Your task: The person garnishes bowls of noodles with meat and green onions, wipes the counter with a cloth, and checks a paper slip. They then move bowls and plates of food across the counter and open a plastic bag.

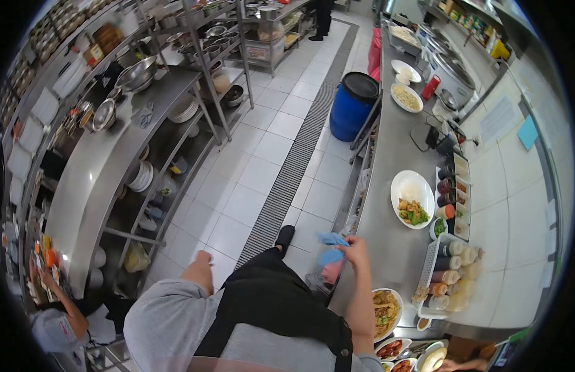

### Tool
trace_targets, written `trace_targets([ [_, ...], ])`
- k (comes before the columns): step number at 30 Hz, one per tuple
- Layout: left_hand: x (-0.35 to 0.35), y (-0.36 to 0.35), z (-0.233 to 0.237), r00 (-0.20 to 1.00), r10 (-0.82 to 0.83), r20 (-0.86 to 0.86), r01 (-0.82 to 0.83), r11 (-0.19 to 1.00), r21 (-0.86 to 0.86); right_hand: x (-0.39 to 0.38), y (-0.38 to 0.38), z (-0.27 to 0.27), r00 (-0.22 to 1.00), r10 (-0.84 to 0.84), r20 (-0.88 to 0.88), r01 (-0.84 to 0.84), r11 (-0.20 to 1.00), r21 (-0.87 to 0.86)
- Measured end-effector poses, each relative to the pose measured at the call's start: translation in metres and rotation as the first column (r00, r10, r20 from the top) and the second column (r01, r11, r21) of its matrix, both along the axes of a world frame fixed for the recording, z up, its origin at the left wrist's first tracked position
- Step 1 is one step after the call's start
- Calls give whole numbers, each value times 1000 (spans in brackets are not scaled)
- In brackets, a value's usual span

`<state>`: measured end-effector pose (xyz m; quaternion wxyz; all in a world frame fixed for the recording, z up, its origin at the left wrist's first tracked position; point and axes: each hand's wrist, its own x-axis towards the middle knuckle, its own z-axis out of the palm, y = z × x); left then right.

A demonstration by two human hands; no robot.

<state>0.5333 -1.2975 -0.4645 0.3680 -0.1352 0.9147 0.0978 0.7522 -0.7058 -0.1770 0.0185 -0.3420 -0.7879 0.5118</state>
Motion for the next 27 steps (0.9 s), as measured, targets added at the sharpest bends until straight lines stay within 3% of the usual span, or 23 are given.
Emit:
trace_targets([
  [1, 0, -35, 16, 998, 28, 55, -23, 997, -79, -5, -2, 7, 999, -11, -44, 10, 1000, -23],
  [3, 15, -70, 42, 955, 282, 92, -280, 959, -37, -12, 3, 21, 997, -49, -67, 50, 999, 8],
  [4, 22, -68, 51, 860, 499, 107, -508, 856, 93, -7, 13, 25, 995, -81, -53, 84, 995, 60],
  [6, 31, -76, 48, 530, 827, 188, -832, 464, 305, 4, 39, 27, 991, -134, -25, 137, 975, 177],
  [7, 34, -79, 37, 712, 672, 205, -700, 654, 287, 10, 55, 29, 987, -158, -12, 156, 957, 245],
  [8, 44, -75, 49, 999, -15, 36, 8, 985, 174, 23, 83, 11, 973, -231, -11, 222, 915, 337],
  [9, 51, -67, 58, 697, -717, 8, 717, 696, -34, 31, 101, -7, 951, -307, -20, 286, 858, 426],
  [10, 62, -54, 36, 811, -522, -264, 575, 795, 191, 33, 100, 1, 947, -318, -43, 285, 770, 570],
  [11, 68, -37, 30, 985, 79, 154, -144, 868, 475, 37, 101, 12, 942, -330, -67, 280, 659, 698],
  [12, 76, -15, 24, 594, 701, 394, -801, 469, 373, 36, 100, 20, 940, -340, 3, 246, 686, 685],
  [13, 81, -3, 12, 587, 664, 463, -808, 443, 388, 34, 96, 28, 934, -349, 73, 214, 713, 668],
  [15, 85, 25, 14, 896, 308, 320, -419, 824, 381, 25, 79, 37, 900, -357, 249, 109, 739, 665],
  [16, 79, 43, 59, 973, 84, 216, -176, 874, 452, 20, 65, 40, 864, -358, 353, 31, 739, 673],
  [18, 58, 57, 46, 987, -107, 122, 42, 895, 443, 14, 56, 31, 796, -383, 469, -68, 713, 698],
  [21, 5, 74, 56, 910, 184, 371, -360, 795, 488, 6, 52, 0, 762, -426, 488, -104, 663, 741],
  [23, -39, 77, 48, 927, 162, 338, -305, 851, 427, 1, 47, -9, 778, -411, 476, -86, 680, 728],
  [24, -63, 70, 38, 976, -92, 196, -6, 894, 448, 0, 47, -12, 789, -397, 468, -86, 684, 724],
  [25, -87, 63, 24, 932, -358, 62, 301, 857, 418, -1, 50, -13, 801, -383, 461, -87, 687, 722],
  [26, -108, 58, 18, 859, -511, -26, 481, 790, 381, -3, 51, -15, 812, -367, 454, -91, 688, 720],
  [27, -128, 63, 32, 739, -666, -100, 664, 694, 280, -6, 51, -16, 813, -438, 383, 71, 728, 682],
])
